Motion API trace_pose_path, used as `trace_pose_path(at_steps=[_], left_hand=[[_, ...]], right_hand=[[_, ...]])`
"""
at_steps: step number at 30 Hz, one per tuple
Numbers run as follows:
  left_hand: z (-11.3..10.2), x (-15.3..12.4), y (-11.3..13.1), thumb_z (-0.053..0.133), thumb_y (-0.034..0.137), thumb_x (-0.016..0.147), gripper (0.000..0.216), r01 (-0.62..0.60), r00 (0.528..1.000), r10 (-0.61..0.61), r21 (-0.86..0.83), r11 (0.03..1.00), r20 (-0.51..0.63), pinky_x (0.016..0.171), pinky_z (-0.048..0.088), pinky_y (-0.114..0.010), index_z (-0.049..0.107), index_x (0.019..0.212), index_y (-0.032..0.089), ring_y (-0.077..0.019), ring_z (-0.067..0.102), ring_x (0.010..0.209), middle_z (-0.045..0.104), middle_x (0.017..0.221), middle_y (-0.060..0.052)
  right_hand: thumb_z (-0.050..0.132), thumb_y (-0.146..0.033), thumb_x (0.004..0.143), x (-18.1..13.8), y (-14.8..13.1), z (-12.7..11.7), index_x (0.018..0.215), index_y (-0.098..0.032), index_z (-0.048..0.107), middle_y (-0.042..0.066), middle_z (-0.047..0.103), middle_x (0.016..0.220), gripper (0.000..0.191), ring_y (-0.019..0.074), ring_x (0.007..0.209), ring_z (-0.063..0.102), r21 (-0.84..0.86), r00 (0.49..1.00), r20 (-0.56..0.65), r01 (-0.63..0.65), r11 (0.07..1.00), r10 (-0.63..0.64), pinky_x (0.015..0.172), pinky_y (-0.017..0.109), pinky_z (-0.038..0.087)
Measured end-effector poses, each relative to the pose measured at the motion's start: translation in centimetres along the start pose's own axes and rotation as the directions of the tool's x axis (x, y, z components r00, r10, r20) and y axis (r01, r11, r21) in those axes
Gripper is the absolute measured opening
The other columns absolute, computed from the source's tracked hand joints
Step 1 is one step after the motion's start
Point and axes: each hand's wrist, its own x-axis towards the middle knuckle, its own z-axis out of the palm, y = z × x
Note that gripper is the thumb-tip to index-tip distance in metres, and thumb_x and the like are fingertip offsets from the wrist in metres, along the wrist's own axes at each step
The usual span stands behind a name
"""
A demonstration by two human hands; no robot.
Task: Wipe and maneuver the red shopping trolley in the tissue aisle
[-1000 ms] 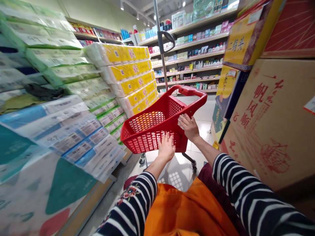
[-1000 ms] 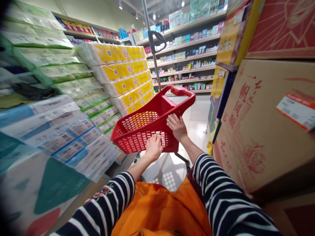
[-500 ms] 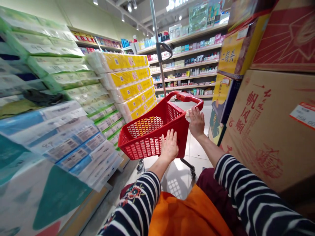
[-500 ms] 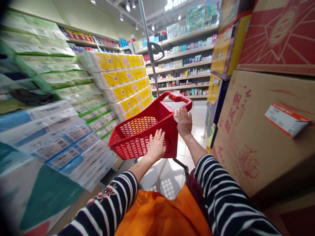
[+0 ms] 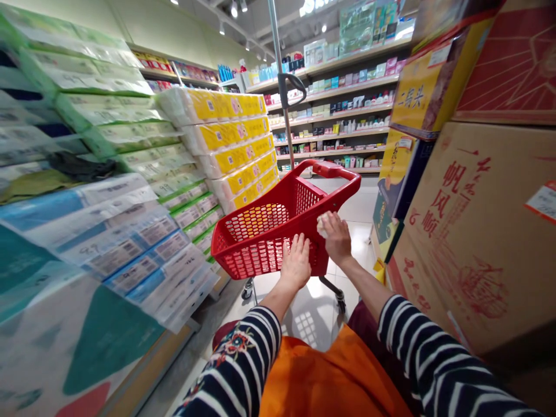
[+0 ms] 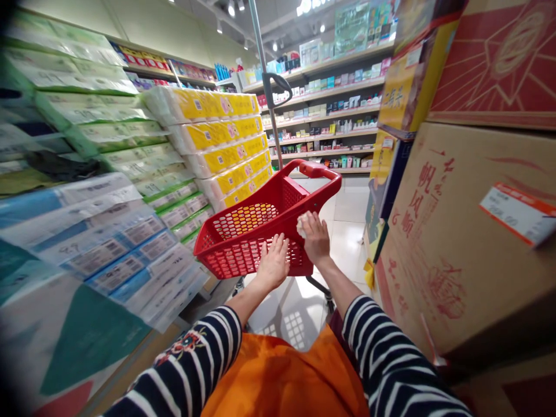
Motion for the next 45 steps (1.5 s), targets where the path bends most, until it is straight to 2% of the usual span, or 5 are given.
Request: trace_pose_path(at_steps=[6, 16, 26, 39, 45], left_hand=[[0.5, -0.7, -1.7, 0.038, 0.018, 0.079, 0.064, 0.076, 0.996, -0.077, 0.016, 0.997, 0.048, 0.111, 0.011, -0.053, 0.026, 0.141, 0.01, -0.0247, 0.013, 0.139, 0.019, 0.151, -0.011], [1.9, -2.4, -3.6, 0.037, 0.013, 0.077, 0.067, 0.143, 0.986, -0.148, 0.063, 0.988, 0.081, 0.111, 0.008, -0.053, 0.022, 0.143, 0.012, -0.024, 0.01, 0.14, 0.013, 0.152, -0.009], [0.0, -2.2, -5.3, 0.037, 0.017, 0.079, 0.065, 0.284, 0.958, -0.282, 0.07, 0.956, -0.045, 0.111, 0.007, -0.054, 0.023, 0.142, 0.009, -0.0243, 0.007, 0.14, 0.014, 0.152, -0.011], [1.4, -4.8, -7.8, 0.045, 0.015, 0.073, 0.073, 0.397, 0.918, -0.397, -0.024, 0.917, 0.009, 0.112, 0.005, -0.052, 0.022, 0.142, 0.011, -0.0242, 0.009, 0.14, 0.014, 0.152, -0.012], [1.0, -3.9, -11.0, 0.045, 0.009, 0.074, 0.061, 0.359, 0.773, -0.633, -0.853, 0.379, 0.043, 0.106, 0.033, -0.038, 0.039, 0.134, 0.021, -0.0186, 0.038, 0.129, 0.046, 0.138, -0.007]], right_hand=[[0.032, -0.01, 0.09, 5.3, 0.7, -0.3, 0.128, -0.016, 0.05, 0.011, 0.047, 0.136, 0.042, 0.0226, 0.133, 0.031, 0.026, 0.998, -0.05, 0.028, 0.999, -0.026, 0.105, 0.044, 0.028], [0.037, -0.021, 0.093, -5.5, -3.5, 3.8, 0.122, -0.017, 0.054, 0.012, 0.054, 0.129, 0.034, 0.0222, 0.127, 0.04, 0.136, 0.968, 0.205, 0.117, 0.984, -0.143, 0.103, 0.047, 0.032], [0.036, -0.015, 0.092, 4.0, -7.1, 2.9, 0.131, -0.018, 0.045, 0.01, 0.044, 0.138, 0.04, 0.023, 0.134, 0.029, 0.116, 0.96, 0.053, 0.267, 0.957, -0.275, 0.108, 0.051, 0.023], [0.045, -0.014, 0.089, -2.2, -10.1, 5.2, 0.119, -0.016, 0.057, 0.011, 0.054, 0.129, 0.032, 0.0237, 0.125, 0.043, 0.339, 0.759, 0.25, 0.513, 0.788, -0.602, 0.101, 0.046, 0.038], [0.044, -0.012, 0.087, 0.0, -14.0, 4.1, 0.126, -0.017, 0.052, 0.011, 0.052, 0.131, 0.04, 0.019, 0.122, 0.046, 0.509, 0.807, 0.188, 0.407, 0.759, -0.559, 0.101, 0.036, 0.042]])
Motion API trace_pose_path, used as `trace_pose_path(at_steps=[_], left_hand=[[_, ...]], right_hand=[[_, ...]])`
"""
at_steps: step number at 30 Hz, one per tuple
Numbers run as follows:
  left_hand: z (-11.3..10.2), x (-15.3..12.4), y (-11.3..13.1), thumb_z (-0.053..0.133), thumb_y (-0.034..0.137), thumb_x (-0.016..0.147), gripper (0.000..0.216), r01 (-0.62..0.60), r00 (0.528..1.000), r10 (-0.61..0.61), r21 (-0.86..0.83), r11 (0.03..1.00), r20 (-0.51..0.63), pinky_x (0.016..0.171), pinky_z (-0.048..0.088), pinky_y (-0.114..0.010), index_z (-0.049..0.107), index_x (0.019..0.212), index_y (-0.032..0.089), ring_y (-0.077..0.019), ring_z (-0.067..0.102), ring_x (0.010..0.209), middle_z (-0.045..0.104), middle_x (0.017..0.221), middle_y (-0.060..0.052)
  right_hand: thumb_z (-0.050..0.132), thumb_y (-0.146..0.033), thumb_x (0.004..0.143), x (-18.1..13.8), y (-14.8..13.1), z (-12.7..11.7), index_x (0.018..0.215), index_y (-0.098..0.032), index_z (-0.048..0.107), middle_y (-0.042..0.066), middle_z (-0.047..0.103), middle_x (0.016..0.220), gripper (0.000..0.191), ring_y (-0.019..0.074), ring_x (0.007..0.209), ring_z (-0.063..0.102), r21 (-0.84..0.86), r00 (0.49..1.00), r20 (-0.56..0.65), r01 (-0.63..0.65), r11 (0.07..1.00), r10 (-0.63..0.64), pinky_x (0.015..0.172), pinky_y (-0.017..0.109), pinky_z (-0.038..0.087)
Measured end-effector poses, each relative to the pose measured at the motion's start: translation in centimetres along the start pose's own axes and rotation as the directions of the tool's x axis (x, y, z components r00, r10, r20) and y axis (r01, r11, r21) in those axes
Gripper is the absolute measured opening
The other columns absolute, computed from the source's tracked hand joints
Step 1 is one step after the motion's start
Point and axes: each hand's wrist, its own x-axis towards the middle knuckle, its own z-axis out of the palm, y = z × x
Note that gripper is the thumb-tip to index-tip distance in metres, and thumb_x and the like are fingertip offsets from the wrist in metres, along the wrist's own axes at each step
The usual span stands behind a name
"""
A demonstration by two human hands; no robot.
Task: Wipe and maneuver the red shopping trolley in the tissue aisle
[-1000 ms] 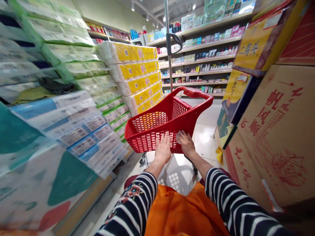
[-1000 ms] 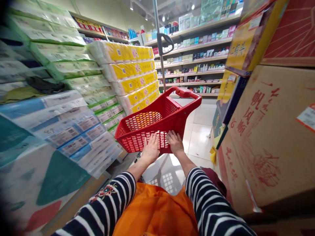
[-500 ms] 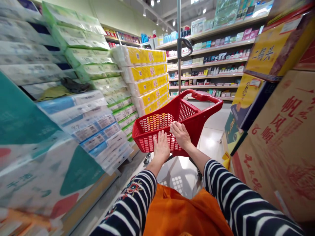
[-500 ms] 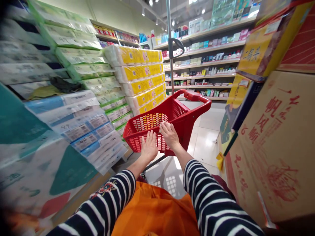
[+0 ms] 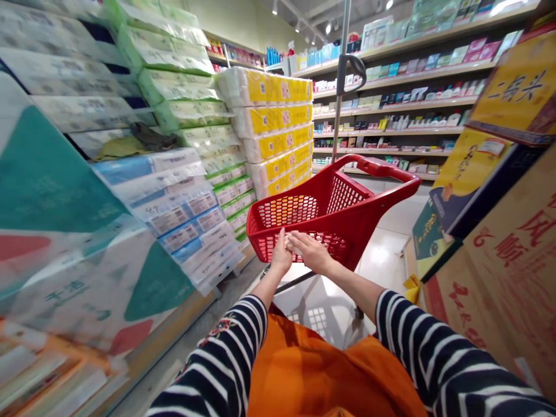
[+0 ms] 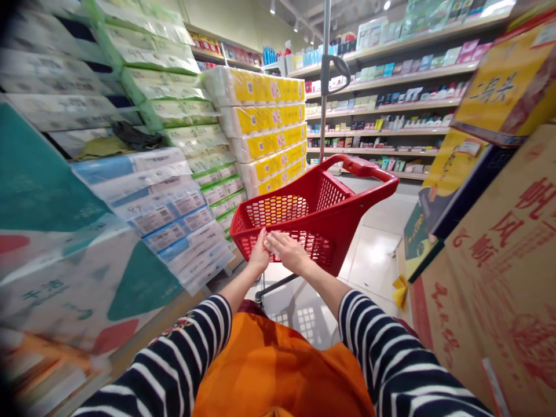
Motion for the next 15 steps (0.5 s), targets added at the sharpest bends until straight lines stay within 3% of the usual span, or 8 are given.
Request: trace_pose_path(at_steps=[2, 5, 8, 10, 13, 15], left_hand=[[-0.5, 0.5, 0.1, 0.047, 0.013, 0.076, 0.048, 0.143, 0.99, -0.13, -0.3, 0.943, 0.064, 0.09, 0.046, -0.031, 0.05, 0.123, 0.02, -0.0172, 0.056, 0.109, 0.062, 0.116, -0.006], [-0.6, 0.3, 0.2, 0.052, 0.019, 0.075, 0.024, 0.362, 0.932, -0.298, -0.502, 0.785, 0.205, 0.067, 0.05, -0.025, 0.06, 0.097, 0.015, -0.0139, 0.064, 0.075, 0.068, 0.079, -0.003], [-0.1, -0.3, 0.3, 0.057, 0.019, 0.07, 0.014, 0.433, 0.901, -0.361, -0.526, 0.731, 0.241, 0.061, 0.047, -0.024, 0.057, 0.084, 0.016, -0.0114, 0.06, 0.061, 0.062, 0.064, 0.001], [0.0, -0.6, 0.3, 0.055, 0.017, 0.069, 0.013, 0.463, 0.886, -0.393, -0.522, 0.716, 0.247, 0.062, 0.045, -0.025, 0.056, 0.082, 0.018, -0.01, 0.057, 0.058, 0.059, 0.061, 0.003], [-0.1, -1.0, 0.1, 0.052, 0.012, 0.065, 0.015, 0.504, 0.864, -0.424, -0.49, 0.712, 0.272, 0.066, 0.042, -0.029, 0.056, 0.077, 0.019, -0.0107, 0.055, 0.06, 0.055, 0.058, 0.005], [-0.2, -1.2, 0.1, 0.051, 0.006, 0.058, 0.019, 0.508, 0.861, -0.418, -0.468, 0.723, 0.29, 0.07, 0.041, -0.031, 0.056, 0.072, 0.019, -0.0123, 0.055, 0.065, 0.055, 0.058, 0.005]], right_hand=[[0.042, -0.01, 0.086, 1.0, -0.8, 0.0, 0.128, -0.018, 0.049, 0.01, 0.051, 0.132, 0.043, 0.0172, 0.12, 0.048, 0.053, 0.999, -0.031, -0.042, 0.998, 0.043, 0.1, 0.033, 0.042], [0.043, -0.011, 0.086, 1.9, -1.5, 0.0, 0.125, -0.021, 0.052, 0.008, 0.05, 0.132, 0.041, 0.0175, 0.117, 0.05, 0.062, 0.991, -0.064, -0.117, 0.991, 0.121, 0.098, 0.033, 0.044], [0.047, -0.014, 0.086, 2.1, -1.9, -0.2, 0.119, -0.021, 0.057, 0.009, 0.048, 0.135, 0.035, 0.0214, 0.12, 0.046, -0.013, 0.991, -0.047, -0.125, 0.992, 0.124, 0.099, 0.038, 0.042], [0.049, -0.014, 0.084, 1.7, -2.1, -0.4, 0.122, -0.019, 0.054, 0.011, 0.044, 0.138, 0.039, 0.0255, 0.127, 0.038, -0.07, 0.998, 0.016, -0.054, 0.996, 0.055, 0.103, 0.045, 0.036], [0.052, -0.013, 0.08, 0.8, -2.1, -0.8, 0.132, -0.015, 0.044, 0.014, 0.036, 0.143, 0.053, 0.0304, 0.134, 0.025, -0.127, 0.992, 0.119, 0.054, 0.99, -0.039, 0.106, 0.055, 0.024], [0.05, -0.012, 0.081, 0.7, -1.5, -0.9, 0.133, -0.016, 0.042, 0.013, 0.037, 0.142, 0.053, 0.0298, 0.134, 0.025, -0.154, 0.988, 0.147, 0.073, 0.985, -0.05, 0.106, 0.057, 0.022]])
